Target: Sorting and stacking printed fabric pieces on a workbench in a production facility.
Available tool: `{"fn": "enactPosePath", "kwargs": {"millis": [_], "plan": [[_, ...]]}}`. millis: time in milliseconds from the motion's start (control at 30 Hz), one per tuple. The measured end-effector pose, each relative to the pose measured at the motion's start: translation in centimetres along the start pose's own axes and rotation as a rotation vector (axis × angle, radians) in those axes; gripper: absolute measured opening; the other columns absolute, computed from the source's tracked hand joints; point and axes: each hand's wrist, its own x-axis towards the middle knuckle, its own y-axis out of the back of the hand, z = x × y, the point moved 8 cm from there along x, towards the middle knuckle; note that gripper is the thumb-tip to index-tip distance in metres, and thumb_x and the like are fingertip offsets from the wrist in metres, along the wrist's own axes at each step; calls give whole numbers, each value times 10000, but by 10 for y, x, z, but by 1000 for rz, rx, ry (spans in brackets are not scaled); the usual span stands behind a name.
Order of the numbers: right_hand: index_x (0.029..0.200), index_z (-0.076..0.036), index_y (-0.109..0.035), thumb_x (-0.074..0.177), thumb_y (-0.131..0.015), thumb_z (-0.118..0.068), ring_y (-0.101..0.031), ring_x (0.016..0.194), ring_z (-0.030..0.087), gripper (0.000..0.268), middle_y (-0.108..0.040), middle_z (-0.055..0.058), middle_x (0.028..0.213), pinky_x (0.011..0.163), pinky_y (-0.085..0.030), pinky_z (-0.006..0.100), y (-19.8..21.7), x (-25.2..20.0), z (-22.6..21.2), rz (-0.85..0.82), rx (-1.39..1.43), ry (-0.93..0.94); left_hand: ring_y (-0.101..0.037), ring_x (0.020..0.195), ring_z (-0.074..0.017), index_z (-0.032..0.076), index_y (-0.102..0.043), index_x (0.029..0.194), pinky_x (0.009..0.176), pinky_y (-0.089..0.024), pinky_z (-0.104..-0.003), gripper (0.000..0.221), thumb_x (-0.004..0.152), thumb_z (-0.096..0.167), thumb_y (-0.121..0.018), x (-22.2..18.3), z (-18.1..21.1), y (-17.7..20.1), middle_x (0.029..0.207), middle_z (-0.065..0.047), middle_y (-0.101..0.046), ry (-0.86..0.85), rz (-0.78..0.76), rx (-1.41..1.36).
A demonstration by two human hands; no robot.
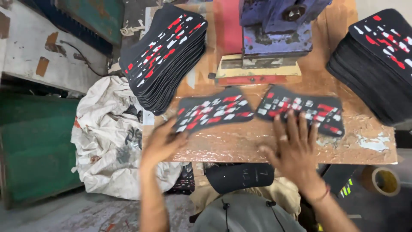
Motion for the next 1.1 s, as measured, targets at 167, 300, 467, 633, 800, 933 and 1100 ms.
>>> {"fn": "enactPosePath", "kwargs": {"millis": [167,300,467,633,800,933,1100], "plan": [[1569,-23,-447,977,-583,-569,-276,1523,490,817,-374,304,1605,1222,-177,665,-3,89,0,-3,-38,22,-618,661,-86,36,-792,1115,548,-527,-289,277,913,223,-774,-21,-19,29,830,-34,-706,111,8,196],[1531,-31,-514,982,-588,-599,-381,1434,468,794,-448,282,1513,1195,-248,655,-31,120,-18,-82,0,227,-651,755,-61,-15,-771,1052,680,-566,-262,262,935,219,-755,-2,-22,14,877,-20,-756,-88,-33,99],[1465,-57,-577,945,-597,-599,-408,1440,430,752,-467,209,1501,1192,-265,678,-38,111,-49,-63,60,312,-661,766,-49,-11,-772,1047,682,-571,-250,245,936,205,-748,-4,-10,10,884,-1,-771,-105,-42,70],[1451,-122,-599,950,-626,-582,-408,1386,474,681,-469,234,1459,1071,-282,749,-31,120,-55,-51,27,121,-648,699,-51,2,-777,1066,565,-556,-241,248,924,204,-756,0,-23,10,852,-7,-753,-31,-22,68],[1444,-117,-584,952,-623,-570,-411,1368,451,671,-473,232,1459,1087,-274,739,-25,120,-56,-50,4,122,-649,698,-54,13,-767,1084,564,-546,-247,252,926,208,-741,-4,-17,8,865,-4,-760,28,-18,30],[1483,-32,-532,988,-628,-450,-386,1455,436,655,-470,220,1511,1177,-259,665,-17,85,-44,-8,137,206,-685,761,-46,6,-760,1095,647,-583,-231,274,918,214,-752,-2,-14,9,911,-16,-785,-56,-10,71],[1463,-5,-517,956,-647,-374,-366,1484,395,640,-453,213,1546,1232,-247,569,-2,36,-33,-90,239,133,-690,747,-72,-30,-756,1058,640,-556,-261,279,907,204,-761,-5,-22,9,884,-64,-796,87,34,49]]}}
